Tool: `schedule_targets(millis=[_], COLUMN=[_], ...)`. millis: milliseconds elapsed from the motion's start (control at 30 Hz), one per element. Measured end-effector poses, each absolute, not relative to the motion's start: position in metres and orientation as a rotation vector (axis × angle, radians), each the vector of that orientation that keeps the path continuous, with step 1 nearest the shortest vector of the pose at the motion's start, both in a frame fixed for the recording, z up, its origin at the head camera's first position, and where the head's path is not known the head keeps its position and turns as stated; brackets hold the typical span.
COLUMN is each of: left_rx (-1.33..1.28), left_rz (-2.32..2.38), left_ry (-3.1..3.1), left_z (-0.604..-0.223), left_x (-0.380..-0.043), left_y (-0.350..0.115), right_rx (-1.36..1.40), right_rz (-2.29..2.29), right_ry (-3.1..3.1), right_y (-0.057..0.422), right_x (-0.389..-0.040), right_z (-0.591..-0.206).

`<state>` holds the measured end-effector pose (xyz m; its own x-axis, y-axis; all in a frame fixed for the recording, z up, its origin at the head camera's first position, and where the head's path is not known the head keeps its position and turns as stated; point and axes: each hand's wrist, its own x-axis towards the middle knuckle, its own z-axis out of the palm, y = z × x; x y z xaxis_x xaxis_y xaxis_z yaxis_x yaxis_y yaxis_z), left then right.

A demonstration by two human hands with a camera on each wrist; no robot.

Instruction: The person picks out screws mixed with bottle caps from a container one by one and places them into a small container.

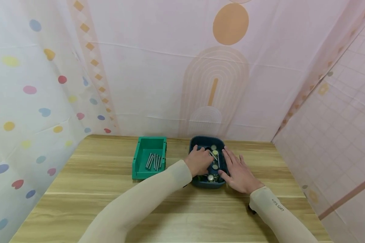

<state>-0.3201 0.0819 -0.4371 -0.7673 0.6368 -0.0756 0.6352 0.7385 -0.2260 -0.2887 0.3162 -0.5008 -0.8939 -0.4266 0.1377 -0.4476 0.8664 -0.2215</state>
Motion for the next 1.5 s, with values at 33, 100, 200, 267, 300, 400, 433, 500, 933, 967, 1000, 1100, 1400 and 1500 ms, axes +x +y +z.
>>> schedule_targets(millis=[33, 100, 200, 267, 300, 400, 433, 500, 933, 967, 1000, 1100, 1400, 1500], left_rx=[-1.078, -1.093, -1.107, -1.104, -1.100, -1.090, -1.088, -1.082, -1.101, -1.099, -1.086, -1.080, -1.113, -1.124], left_rz=[0.384, 0.396, 0.401, 0.415, 0.424, 0.443, 0.442, 0.456, 0.365, 0.350, 0.339, 0.284, 0.102, -0.009], left_ry=[-2.928, -2.941, -2.956, -2.956, -2.957, -2.962, -2.953, -2.961, -2.923, -2.932, -2.946, -2.971, -2.952, -2.958], left_z=[-0.437, -0.436, -0.436, -0.437, -0.437, -0.444, -0.454, -0.473, -0.552, -0.551, -0.542, -0.524, -0.521, -0.500], left_x=[-0.321, -0.322, -0.323, -0.324, -0.324, -0.331, -0.339, -0.356, -0.420, -0.419, -0.413, -0.400, -0.399, -0.384], left_y=[0.084, 0.087, 0.090, 0.093, 0.094, 0.100, 0.103, 0.108, 0.113, 0.113, 0.112, 0.108, 0.093, 0.087], right_rx=[0.694, 0.695, 0.694, 0.694, 0.692, 0.692, 0.691, 0.690, 0.699, 0.701, 0.700, 0.699, 0.707, 0.709], right_rz=[0.382, 0.382, 0.388, 0.392, 0.392, 0.393, 0.390, 0.384, 0.391, 0.389, 0.387, 0.378, 0.374, 0.382], right_ry=[-2.955, -2.956, -2.957, -2.958, -2.960, -2.962, -2.964, -2.967, -2.941, -2.936, -2.935, -2.930, -2.931, -2.931], right_y=[0.316, 0.316, 0.315, 0.315, 0.315, 0.315, 0.315, 0.315, 0.315, 0.315, 0.315, 0.315, 0.316, 0.316], right_x=[-0.289, -0.288, -0.288, -0.289, -0.289, -0.289, -0.289, -0.288, -0.287, -0.287, -0.287, -0.287, -0.286, -0.286], right_z=[-0.500, -0.499, -0.498, -0.498, -0.497, -0.496, -0.496, -0.496, -0.499, -0.498, -0.498, -0.496, -0.496, -0.497])
